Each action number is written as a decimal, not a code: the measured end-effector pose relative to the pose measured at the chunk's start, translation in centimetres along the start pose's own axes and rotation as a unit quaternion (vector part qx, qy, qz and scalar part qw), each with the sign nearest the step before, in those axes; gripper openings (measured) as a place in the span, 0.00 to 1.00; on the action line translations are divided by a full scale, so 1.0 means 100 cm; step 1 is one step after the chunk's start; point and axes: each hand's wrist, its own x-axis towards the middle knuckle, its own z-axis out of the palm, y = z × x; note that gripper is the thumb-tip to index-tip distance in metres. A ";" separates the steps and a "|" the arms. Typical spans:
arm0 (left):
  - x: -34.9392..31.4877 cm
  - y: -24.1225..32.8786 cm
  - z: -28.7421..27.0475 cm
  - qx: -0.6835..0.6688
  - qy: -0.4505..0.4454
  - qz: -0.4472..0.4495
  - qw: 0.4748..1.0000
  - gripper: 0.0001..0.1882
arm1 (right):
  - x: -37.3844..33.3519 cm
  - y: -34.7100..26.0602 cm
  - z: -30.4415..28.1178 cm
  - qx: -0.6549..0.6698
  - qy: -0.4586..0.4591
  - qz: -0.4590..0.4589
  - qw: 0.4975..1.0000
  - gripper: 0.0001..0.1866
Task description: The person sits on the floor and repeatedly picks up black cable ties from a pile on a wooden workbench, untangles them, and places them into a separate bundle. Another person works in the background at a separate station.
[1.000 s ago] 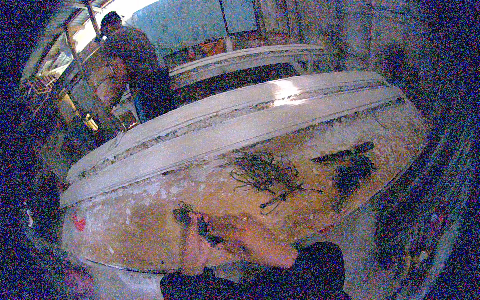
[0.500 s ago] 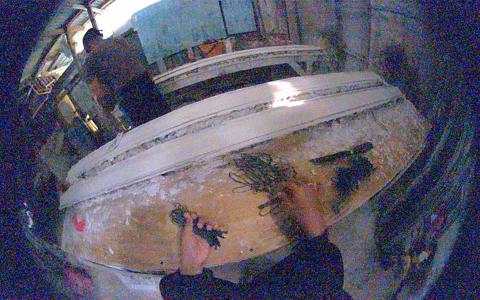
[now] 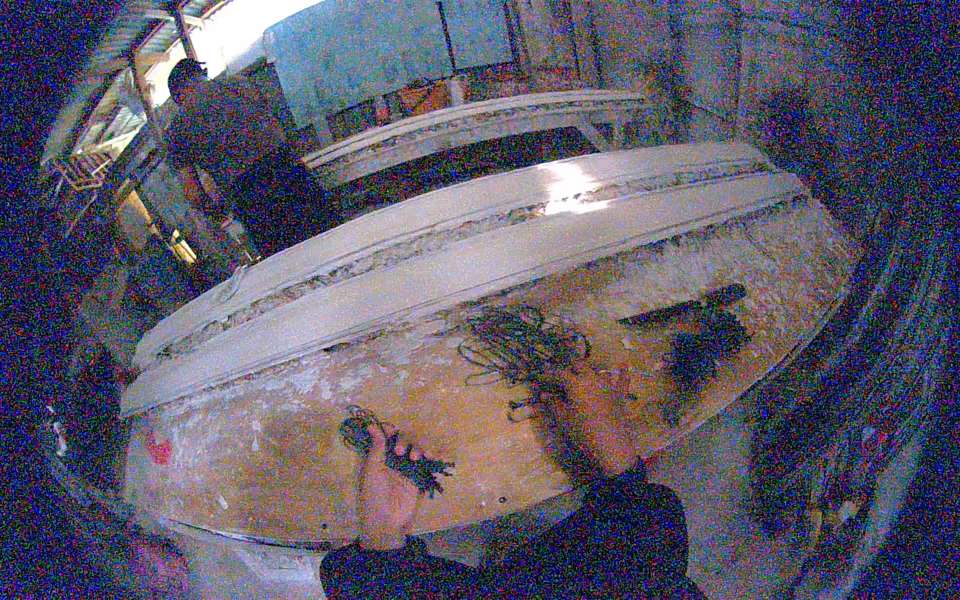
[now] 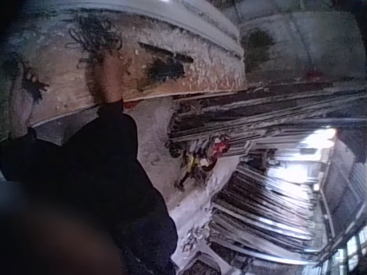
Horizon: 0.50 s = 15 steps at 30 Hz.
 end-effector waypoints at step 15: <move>-0.002 0.001 0.001 0.026 -0.016 0.002 1.000 0.14 | -0.012 -0.035 -0.021 0.094 0.062 -0.142 0.983 0.12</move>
